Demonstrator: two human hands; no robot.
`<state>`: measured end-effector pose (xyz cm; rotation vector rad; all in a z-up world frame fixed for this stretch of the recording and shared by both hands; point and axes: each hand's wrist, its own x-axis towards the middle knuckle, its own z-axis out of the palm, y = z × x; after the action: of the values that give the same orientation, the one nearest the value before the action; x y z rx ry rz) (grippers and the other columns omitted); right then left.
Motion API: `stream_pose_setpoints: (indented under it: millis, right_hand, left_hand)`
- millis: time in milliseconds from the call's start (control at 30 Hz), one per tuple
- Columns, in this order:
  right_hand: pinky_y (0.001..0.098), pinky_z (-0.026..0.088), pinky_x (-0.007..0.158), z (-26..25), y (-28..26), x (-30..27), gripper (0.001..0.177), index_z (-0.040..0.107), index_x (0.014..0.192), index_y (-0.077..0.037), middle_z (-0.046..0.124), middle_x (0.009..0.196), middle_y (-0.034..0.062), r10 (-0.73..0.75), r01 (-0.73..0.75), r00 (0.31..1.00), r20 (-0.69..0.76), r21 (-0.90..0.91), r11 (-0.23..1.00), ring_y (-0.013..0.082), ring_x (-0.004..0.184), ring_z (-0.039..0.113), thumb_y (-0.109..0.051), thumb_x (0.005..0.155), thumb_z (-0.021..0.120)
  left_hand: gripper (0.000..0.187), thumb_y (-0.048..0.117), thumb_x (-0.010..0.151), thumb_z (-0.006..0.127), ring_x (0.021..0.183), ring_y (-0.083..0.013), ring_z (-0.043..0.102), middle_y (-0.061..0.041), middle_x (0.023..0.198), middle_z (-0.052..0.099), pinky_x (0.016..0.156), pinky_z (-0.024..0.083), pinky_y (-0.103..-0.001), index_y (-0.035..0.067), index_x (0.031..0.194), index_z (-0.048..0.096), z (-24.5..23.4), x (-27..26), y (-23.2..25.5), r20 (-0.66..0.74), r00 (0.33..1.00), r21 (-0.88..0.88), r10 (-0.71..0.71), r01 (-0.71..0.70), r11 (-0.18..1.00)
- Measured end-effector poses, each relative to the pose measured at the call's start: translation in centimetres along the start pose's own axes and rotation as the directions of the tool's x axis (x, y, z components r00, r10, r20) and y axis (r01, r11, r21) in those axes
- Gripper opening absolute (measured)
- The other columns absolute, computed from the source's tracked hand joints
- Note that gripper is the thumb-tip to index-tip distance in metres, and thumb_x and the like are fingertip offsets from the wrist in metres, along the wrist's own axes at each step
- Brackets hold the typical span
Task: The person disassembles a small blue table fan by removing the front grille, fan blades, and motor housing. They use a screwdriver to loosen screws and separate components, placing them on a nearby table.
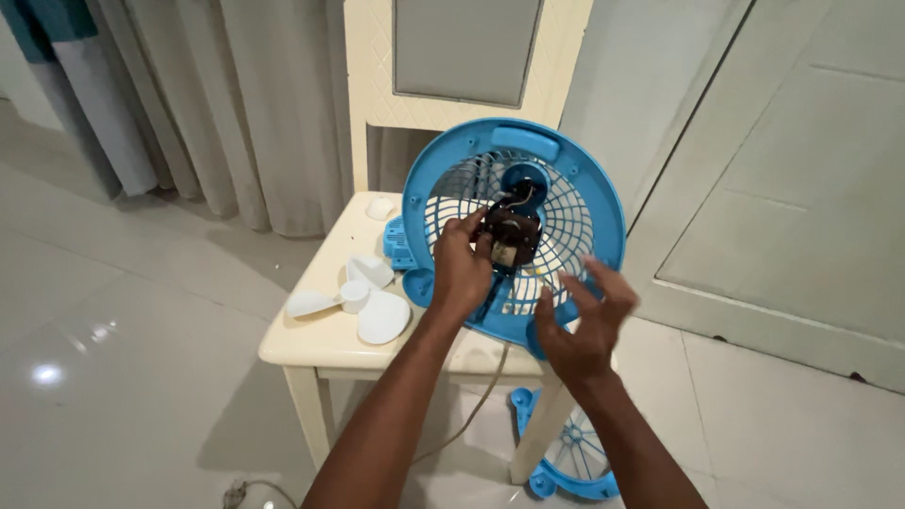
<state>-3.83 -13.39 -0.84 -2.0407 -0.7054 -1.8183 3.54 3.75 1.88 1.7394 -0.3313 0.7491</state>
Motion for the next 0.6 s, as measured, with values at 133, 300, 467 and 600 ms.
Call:
stream_pose_setpoints:
  millis: [133,300,467,600]
  right_hand:
    - [0.0429,0.046,0.101,0.3,-0.2,1.3,0.029,0.069,0.109,-0.002,0.063,0.128,0.0144,-0.044,0.043,0.998,0.052,0.01,0.999,0.0302,0.123,0.056,0.003,0.083,0.08]
    - [0.0389,0.047,0.095,-0.4,1.4,2.4,0.02,0.071,0.1,-0.003,0.071,0.115,0.0061,-0.125,0.127,0.979,0.163,-0.006,0.992,0.0237,0.109,0.066,0.004,0.084,0.079]
    - [0.0428,0.054,0.085,0.3,1.5,3.5,0.025,0.066,0.112,0.0,0.07,0.117,0.0119,0.066,-0.042,0.942,0.33,-0.078,0.996,0.0306,0.103,0.068,0.0,0.089,0.077]
    - [0.0427,0.06,0.077,2.2,1.8,3.8,0.048,0.051,0.135,0.008,0.063,0.126,0.0258,0.363,-0.432,0.799,0.479,0.038,0.901,0.0377,0.102,0.069,-0.003,0.092,0.068]
  left_hand:
    - [0.038,0.001,0.091,0.064,0.094,-0.0318,0.07,-0.02,0.104,0.067,0.085,0.054,-0.042,-0.001,0.129,0.067,-0.2,-0.1,-0.1,-0.015,1.0,0.011,0.013,-0.013,1.0]
    - [0.037,0.003,0.092,0.063,0.096,-0.0327,0.069,-0.02,0.108,0.064,0.085,0.055,-0.042,-0.004,0.128,0.066,0.3,-1.0,0.1,-0.052,0.999,0.008,-0.011,0.011,1.0]
    - [0.043,0.001,0.092,0.06,0.103,-0.0371,0.064,-0.022,0.112,0.061,0.09,0.051,-0.044,-0.006,0.134,0.062,1.6,-2.4,1.4,-0.153,0.988,0.053,-0.022,0.03,0.998]
    - [0.041,-0.001,0.095,0.055,0.107,-0.0386,0.062,-0.022,0.116,0.059,0.094,0.049,-0.045,-0.006,0.135,0.061,2.4,-3.2,1.9,-0.174,0.985,0.072,-0.024,0.036,0.997]
